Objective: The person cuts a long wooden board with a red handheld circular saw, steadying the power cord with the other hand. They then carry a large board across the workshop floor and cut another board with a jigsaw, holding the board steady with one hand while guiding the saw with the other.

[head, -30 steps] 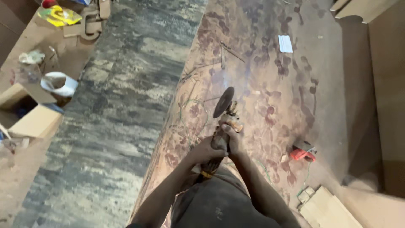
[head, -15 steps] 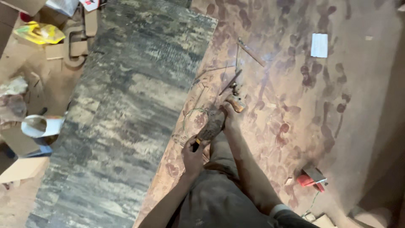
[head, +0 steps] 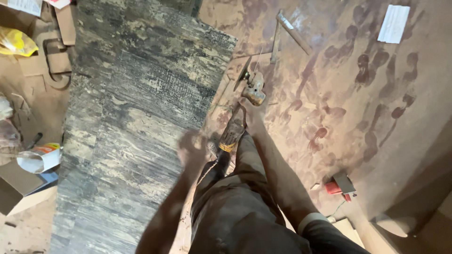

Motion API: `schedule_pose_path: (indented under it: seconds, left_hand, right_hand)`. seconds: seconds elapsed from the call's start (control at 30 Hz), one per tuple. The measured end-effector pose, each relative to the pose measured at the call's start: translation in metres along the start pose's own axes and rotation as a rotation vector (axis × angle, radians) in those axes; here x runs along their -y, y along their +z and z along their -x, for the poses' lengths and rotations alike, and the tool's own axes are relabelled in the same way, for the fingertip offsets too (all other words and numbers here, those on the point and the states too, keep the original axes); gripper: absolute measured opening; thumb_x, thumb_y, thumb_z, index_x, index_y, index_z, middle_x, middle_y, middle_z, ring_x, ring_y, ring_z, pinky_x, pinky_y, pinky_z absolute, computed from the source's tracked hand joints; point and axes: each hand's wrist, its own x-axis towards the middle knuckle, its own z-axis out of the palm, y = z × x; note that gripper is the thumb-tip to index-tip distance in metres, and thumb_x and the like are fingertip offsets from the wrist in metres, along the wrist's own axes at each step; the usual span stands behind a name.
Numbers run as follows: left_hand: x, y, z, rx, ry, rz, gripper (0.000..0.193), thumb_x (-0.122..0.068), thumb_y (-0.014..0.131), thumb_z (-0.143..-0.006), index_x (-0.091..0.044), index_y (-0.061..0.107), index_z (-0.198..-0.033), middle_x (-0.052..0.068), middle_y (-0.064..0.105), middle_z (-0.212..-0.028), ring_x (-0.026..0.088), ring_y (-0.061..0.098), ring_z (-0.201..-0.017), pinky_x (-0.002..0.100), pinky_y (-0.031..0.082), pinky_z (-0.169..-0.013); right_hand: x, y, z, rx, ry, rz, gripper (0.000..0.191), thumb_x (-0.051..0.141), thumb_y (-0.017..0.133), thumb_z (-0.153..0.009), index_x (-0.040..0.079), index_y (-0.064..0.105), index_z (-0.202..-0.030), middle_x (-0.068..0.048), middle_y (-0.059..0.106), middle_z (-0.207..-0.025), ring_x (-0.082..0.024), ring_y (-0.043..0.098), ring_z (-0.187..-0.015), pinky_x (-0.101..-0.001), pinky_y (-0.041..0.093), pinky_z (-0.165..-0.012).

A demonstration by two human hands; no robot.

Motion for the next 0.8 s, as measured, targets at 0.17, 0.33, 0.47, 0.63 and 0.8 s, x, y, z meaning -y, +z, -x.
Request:
schedule_pose_path:
  seconds: [0.17,0.33,0.47,0.63,0.8]
  left_hand:
    - [0.048,-0.037,-0.09,-0.043,0.0,-0.33,0.066,-0.046,0.067,-0.095,-0.012,0.055,-0.151,0.025,0.036,-0.161,0.043,0.03,-0.148,0.063,0.024,-0.116]
    - [0.067,-0.034,-0.089,-0.113,0.115,-0.359,0.063,-0.05,0.061,-0.101,-0.019,0.052,-0.155,0.021,0.033,-0.167,0.043,0.028,-0.155,0.063,0.02,-0.122]
    - [0.076,-0.03,-0.085,-0.099,0.093,-0.346,0.058,-0.044,0.061,-0.105,-0.02,0.053,-0.158,0.017,0.033,-0.17,0.041,0.028,-0.158,0.06,0.021,-0.126]
    - [0.08,-0.029,-0.086,-0.097,0.074,-0.393,0.058,-0.044,0.064,-0.099,-0.021,0.059,-0.152,0.016,0.036,-0.167,0.039,0.029,-0.155,0.06,0.021,-0.121]
    - [0.08,-0.029,-0.085,-0.119,0.117,-0.358,0.056,-0.044,0.063,-0.103,-0.019,0.059,-0.152,0.016,0.036,-0.168,0.039,0.029,-0.155,0.059,0.02,-0.124]
  right_hand:
    - [-0.006,0.014,-0.029,-0.101,0.068,0.154,0.082,-0.008,0.077,-0.08,0.005,0.034,-0.149,-0.012,0.068,-0.104,-0.02,0.07,-0.085,-0.0331,0.061,-0.071]
    - [-0.01,0.021,-0.05,-0.067,0.039,0.24,0.065,-0.007,0.078,-0.077,0.003,0.046,-0.133,-0.01,0.069,-0.098,-0.021,0.073,-0.08,-0.0342,0.064,-0.07]
    - [-0.011,0.024,-0.049,0.095,-0.017,0.195,0.035,-0.005,0.077,-0.083,-0.002,0.064,-0.114,-0.009,0.07,-0.095,-0.019,0.071,-0.077,-0.0334,0.062,-0.069]
    - [-0.013,0.025,-0.048,0.057,0.04,0.235,0.038,-0.002,0.076,-0.085,-0.003,0.06,-0.12,-0.01,0.07,-0.095,-0.02,0.071,-0.078,-0.0338,0.062,-0.067]
    - [-0.033,0.01,-0.032,-0.104,0.187,0.207,0.085,-0.009,0.068,-0.071,0.019,0.029,-0.142,-0.011,0.07,-0.104,-0.022,0.074,-0.088,-0.035,0.067,-0.076]
